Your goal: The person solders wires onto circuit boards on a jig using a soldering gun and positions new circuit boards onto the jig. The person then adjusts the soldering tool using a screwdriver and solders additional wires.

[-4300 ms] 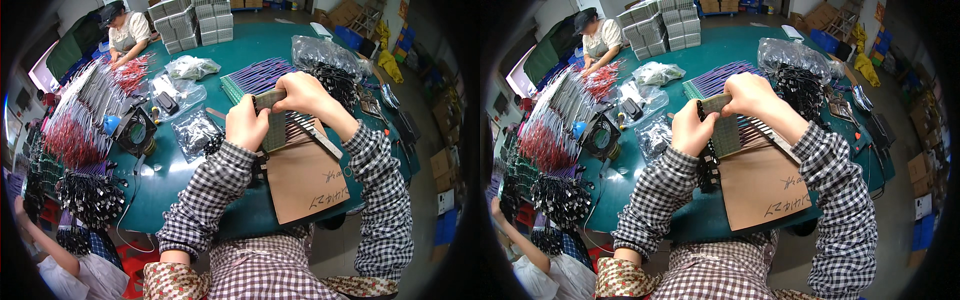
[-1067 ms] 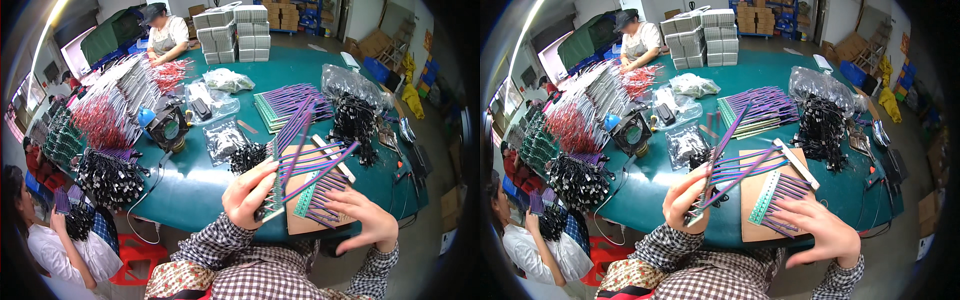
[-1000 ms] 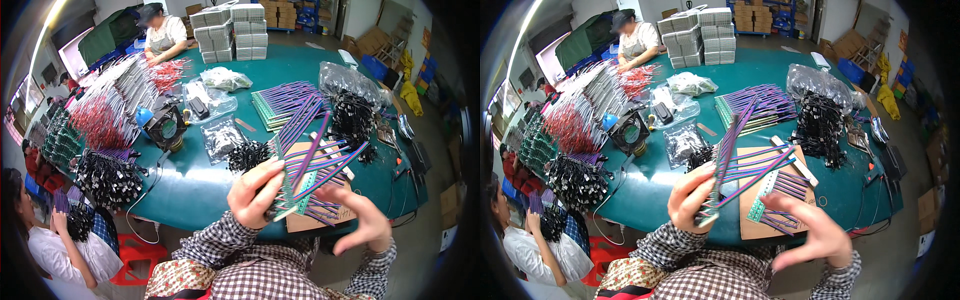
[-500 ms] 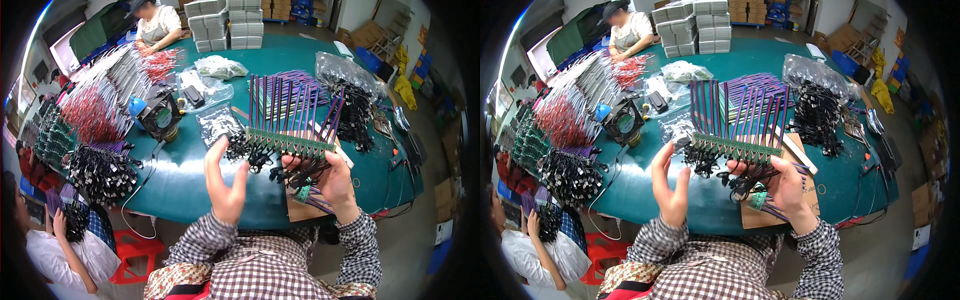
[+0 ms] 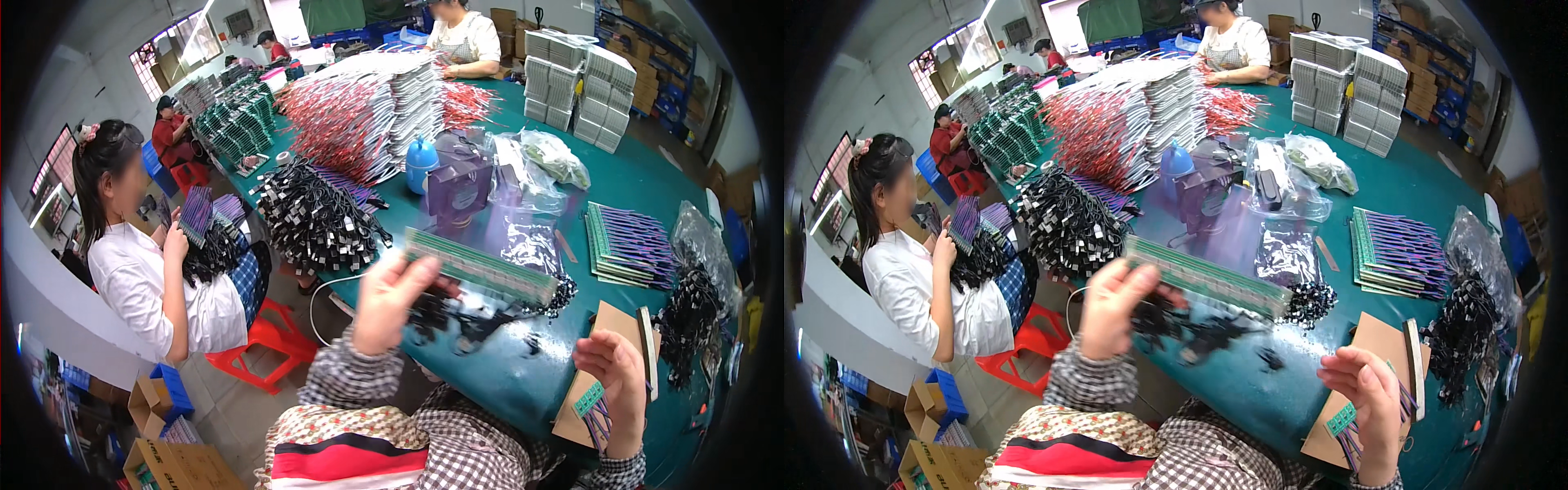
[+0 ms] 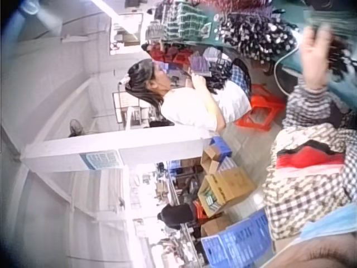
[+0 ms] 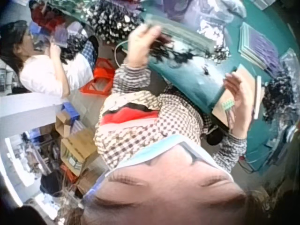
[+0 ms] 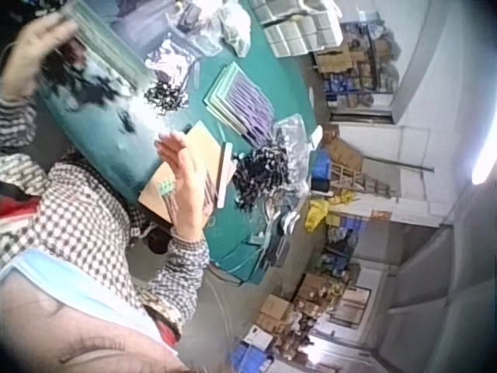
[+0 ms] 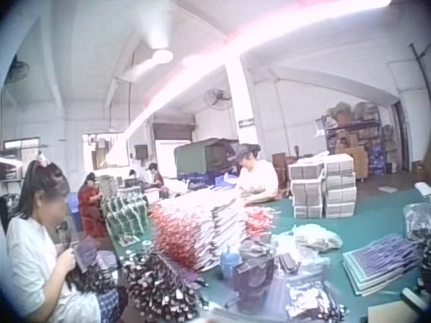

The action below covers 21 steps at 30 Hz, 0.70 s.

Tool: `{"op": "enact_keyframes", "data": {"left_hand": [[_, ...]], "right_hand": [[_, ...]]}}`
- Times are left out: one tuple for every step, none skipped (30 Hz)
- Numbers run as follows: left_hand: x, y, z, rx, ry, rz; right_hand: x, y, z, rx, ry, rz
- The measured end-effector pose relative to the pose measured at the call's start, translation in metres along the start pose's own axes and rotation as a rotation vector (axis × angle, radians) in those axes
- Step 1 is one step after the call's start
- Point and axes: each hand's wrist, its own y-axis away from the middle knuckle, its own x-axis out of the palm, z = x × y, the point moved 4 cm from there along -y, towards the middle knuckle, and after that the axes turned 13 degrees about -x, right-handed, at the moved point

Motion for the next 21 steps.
{"op": "enact_keyframes", "data": {"left_hand": [[-0.017,0.002,-0.015,0.052,-0.066,-0.106],[-0.034,0.004,-0.029,0.082,-0.068,-0.172],[-0.052,0.006,-0.044,0.114,-0.108,-0.248],[-0.068,0.006,-0.059,0.190,-0.127,-0.298],[-0.086,0.006,-0.074,0.280,-0.163,-0.339],[-0.104,0.002,-0.089,0.337,-0.204,-0.367],[-0.126,-0.007,-0.102,0.357,-0.184,-0.347],[-0.149,-0.020,-0.116,0.378,-0.183,-0.318],[-0.173,-0.035,-0.127,0.383,-0.192,-0.309],[-0.199,-0.053,-0.138,0.342,-0.309,-0.379],[-0.226,-0.074,-0.143,0.253,-0.342,-0.464],[-0.248,-0.098,-0.149,0.210,-0.504,-0.544],[-0.265,-0.117,-0.154,0.199,-1.055,-0.841],[-0.279,-0.131,-0.142,0.073,-1.251,-0.879],[-0.291,-0.142,-0.138,-0.051,-1.352,-0.948],[-0.299,-0.146,-0.136,-0.104,-1.328,-0.911],[-0.297,-0.145,-0.136,0.001,-1.491,-1.060],[-0.292,-0.140,-0.134,0.140,-1.486,-1.108],[-0.286,-0.137,-0.133,0.172,-1.439,-1.090],[-0.279,-0.131,-0.133,0.218,-1.355,-1.077],[-0.272,-0.127,-0.134,0.237,-1.272,-1.060]], "right_hand": [[-0.003,0.000,0.002,0.035,0.014,0.006],[-0.004,-0.002,0.004,0.050,0.011,0.017],[-0.005,-0.003,0.005,0.102,0.053,0.039],[-0.005,-0.005,0.006,0.146,0.096,0.057],[-0.005,-0.007,0.008,0.154,0.104,0.038],[-0.003,-0.009,0.008,0.180,0.091,0.063],[0.000,-0.012,0.008,0.189,0.070,0.095],[-0.001,-0.015,0.008,0.206,0.084,0.083],[-0.002,-0.017,0.006,0.228,0.103,0.088],[-0.003,-0.021,0.003,0.236,0.113,0.092],[-0.005,-0.024,0.000,0.251,0.122,0.101],[-0.007,-0.028,-0.006,0.259,0.130,0.099],[-0.008,-0.032,-0.011,0.274,0.122,0.114],[-0.009,-0.035,-0.016,0.279,0.097,0.147],[-0.010,-0.036,-0.021,0.309,0.122,0.130],[-0.010,-0.037,-0.024,0.310,0.146,0.133],[-0.011,-0.035,-0.025,0.336,0.159,0.113],[-0.010,-0.032,-0.024,0.352,0.168,0.083],[-0.007,-0.027,-0.021,0.324,0.204,0.101],[-0.006,-0.024,-0.015,0.282,0.243,0.101],[-0.004,-0.019,-0.011,0.358,0.250,0.135]]}}
